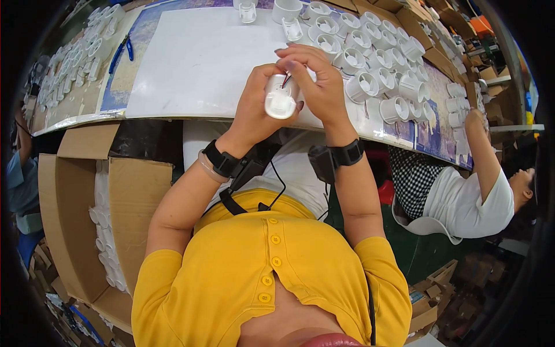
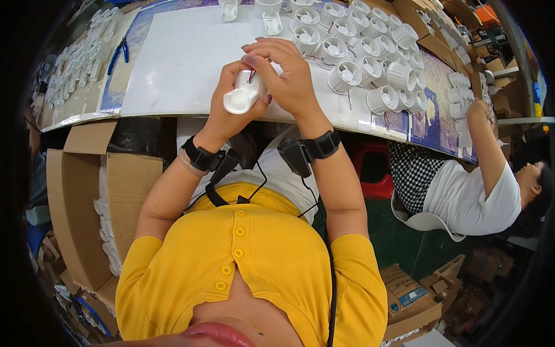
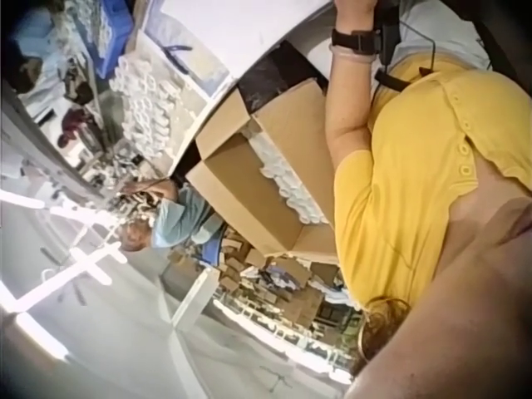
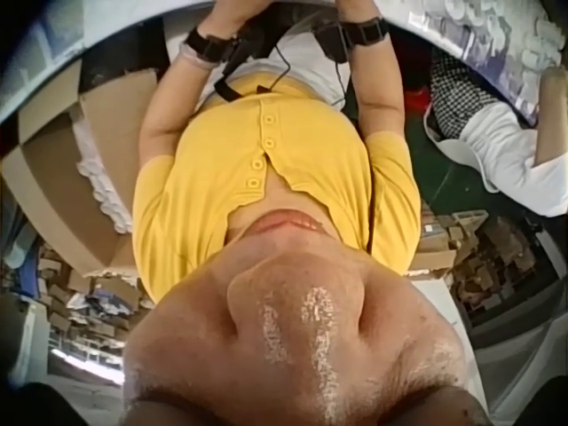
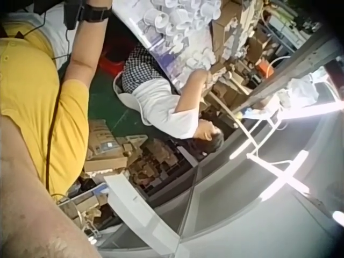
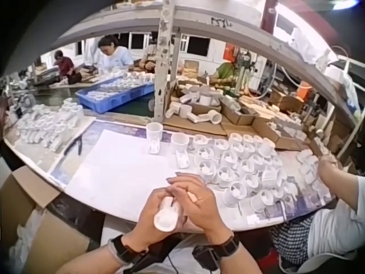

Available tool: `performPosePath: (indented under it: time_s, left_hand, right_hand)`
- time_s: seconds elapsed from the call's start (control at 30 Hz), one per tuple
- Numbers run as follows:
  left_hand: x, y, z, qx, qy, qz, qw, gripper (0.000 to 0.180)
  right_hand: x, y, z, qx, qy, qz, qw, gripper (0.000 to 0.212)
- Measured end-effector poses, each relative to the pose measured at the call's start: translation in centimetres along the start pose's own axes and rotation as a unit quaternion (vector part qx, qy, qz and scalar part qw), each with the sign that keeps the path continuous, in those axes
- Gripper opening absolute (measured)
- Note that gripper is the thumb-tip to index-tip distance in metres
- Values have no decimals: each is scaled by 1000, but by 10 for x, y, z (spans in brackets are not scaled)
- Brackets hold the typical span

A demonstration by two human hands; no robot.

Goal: The person assembles a fan by threading wires through a white plastic housing, fitting a motor into it, and pressing a cap onto the assembly. The completed unit is then placed into a cardboard box with others.

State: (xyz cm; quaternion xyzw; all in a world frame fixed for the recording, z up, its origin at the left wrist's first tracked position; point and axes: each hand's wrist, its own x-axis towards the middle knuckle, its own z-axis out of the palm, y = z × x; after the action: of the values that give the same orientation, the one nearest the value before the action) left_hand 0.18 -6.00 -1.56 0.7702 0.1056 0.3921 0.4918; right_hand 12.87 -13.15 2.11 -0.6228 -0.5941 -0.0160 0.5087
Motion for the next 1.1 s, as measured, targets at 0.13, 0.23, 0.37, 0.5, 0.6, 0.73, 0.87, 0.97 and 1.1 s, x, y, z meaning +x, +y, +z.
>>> performPosePath:
  time_s: [0.13, 0.23, 0.37, 0.5, 0.6, 0.73, 0.87, 0.97, 1.1]
  left_hand:
    - [-1, 13, -5, -105, 29, -43, 993, 61]
    - [1, 13, -3, -105, 17, 24, 994, 64]
    - [0, 9, -3, -121, 32, 48, 991, 65]
    - [-2, 8, -1, -90, 45, 24, 995, 66]
    - [5, 8, -4, -31, 25, 90, 995, 65]
    - [7, 20, -23, -104, -41, 103, 988, 56]
    - [7, 22, -20, -309, -33, 37, 950, 38]
    - [5, 20, -18, -369, -15, 13, 929, 29]
    - [4, 15, -14, -339, -7, 17, 941, 27]
  right_hand:
    - [-11, -8, 2, 439, 58, 150, 884, 19]
    - [-33, -22, 23, 494, 66, 223, 838, 23]
    - [-33, -31, 37, 553, 97, 189, 806, 22]
    - [-35, -29, 41, 556, 114, 193, 801, 20]
    - [-34, -28, 34, 586, 100, 221, 773, 20]
    - [-30, -38, 19, 632, 103, 270, 719, 18]
    - [-29, -46, 22, 670, 98, 284, 679, 17]
    - [-30, -48, 29, 674, 96, 276, 678, 16]
    - [-30, -50, 35, 659, 110, 264, 695, 16]
